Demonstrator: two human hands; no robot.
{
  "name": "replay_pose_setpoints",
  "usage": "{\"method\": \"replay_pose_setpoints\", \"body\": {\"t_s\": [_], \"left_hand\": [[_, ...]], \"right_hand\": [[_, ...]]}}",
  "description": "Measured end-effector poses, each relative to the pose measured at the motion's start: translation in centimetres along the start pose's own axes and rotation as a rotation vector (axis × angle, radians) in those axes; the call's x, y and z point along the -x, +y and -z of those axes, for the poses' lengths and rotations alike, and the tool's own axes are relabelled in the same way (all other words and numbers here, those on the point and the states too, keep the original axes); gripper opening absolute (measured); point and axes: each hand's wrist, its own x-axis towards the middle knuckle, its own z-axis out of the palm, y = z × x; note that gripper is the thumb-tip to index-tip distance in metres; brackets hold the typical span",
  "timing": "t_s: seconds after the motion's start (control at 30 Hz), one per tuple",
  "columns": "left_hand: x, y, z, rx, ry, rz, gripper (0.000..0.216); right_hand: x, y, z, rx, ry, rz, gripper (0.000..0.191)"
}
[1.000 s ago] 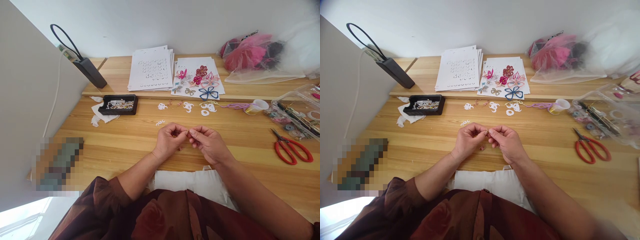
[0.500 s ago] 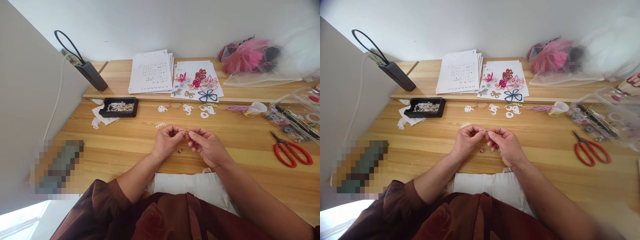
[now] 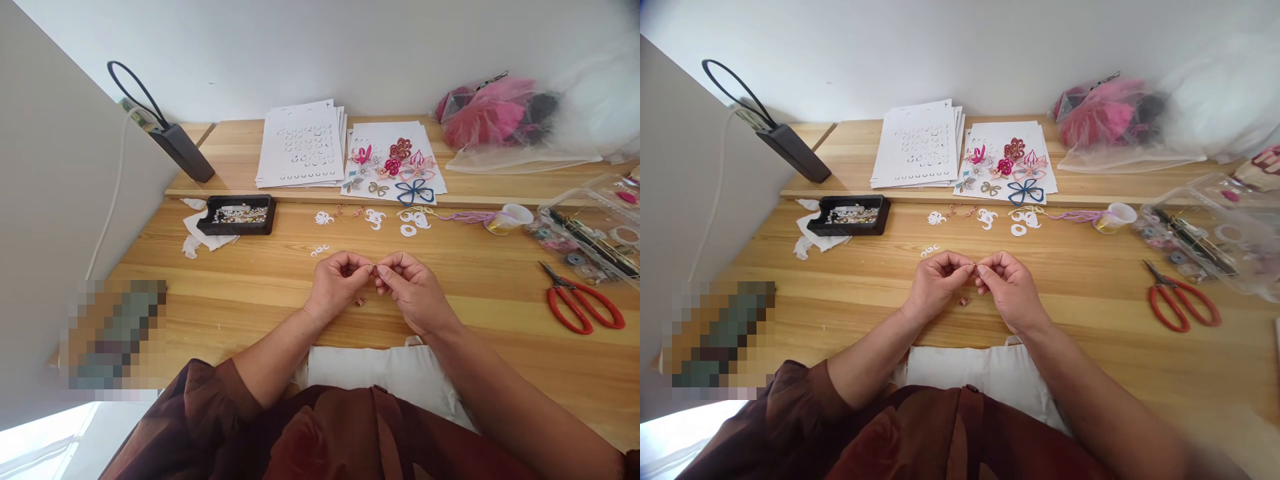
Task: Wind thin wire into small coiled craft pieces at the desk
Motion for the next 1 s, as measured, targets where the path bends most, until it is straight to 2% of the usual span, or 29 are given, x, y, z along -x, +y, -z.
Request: {"method": "replay_pose_setpoints", "body": {"t_s": [0.27,0.53,0.77,0.9,1.0], "left_hand": [[-0.4,0.5,0.3,-0.113,0.044,-0.123,0.018],[-0.1,0.4,0.1,-0.093,0.020,-0.052,0.019],[0.0,0.1,-0.1,-0.048,-0.025,-0.006,0.022],[-0.1,0.3,-0.1,-0.059,-0.016,-0.040,0.019],[-0.2,0.6,0.1,-0.065,0.006,-0.093,0.016]], "right_hand": [[-0.2,-0.7,0.6,0.119,-0.029,-0.011,0.028],[-0.2,-0.5,0.5,0.132,0.005,-0.021,0.028],[0.0,0.2,0.4,0.218,0.009,0.060,0.022],[0.0,0.1,0.3,0.243,-0.004,0.103,0.022],[0.0,-0.5,0.5,0.187,-0.043,0.055,0.022]]}}
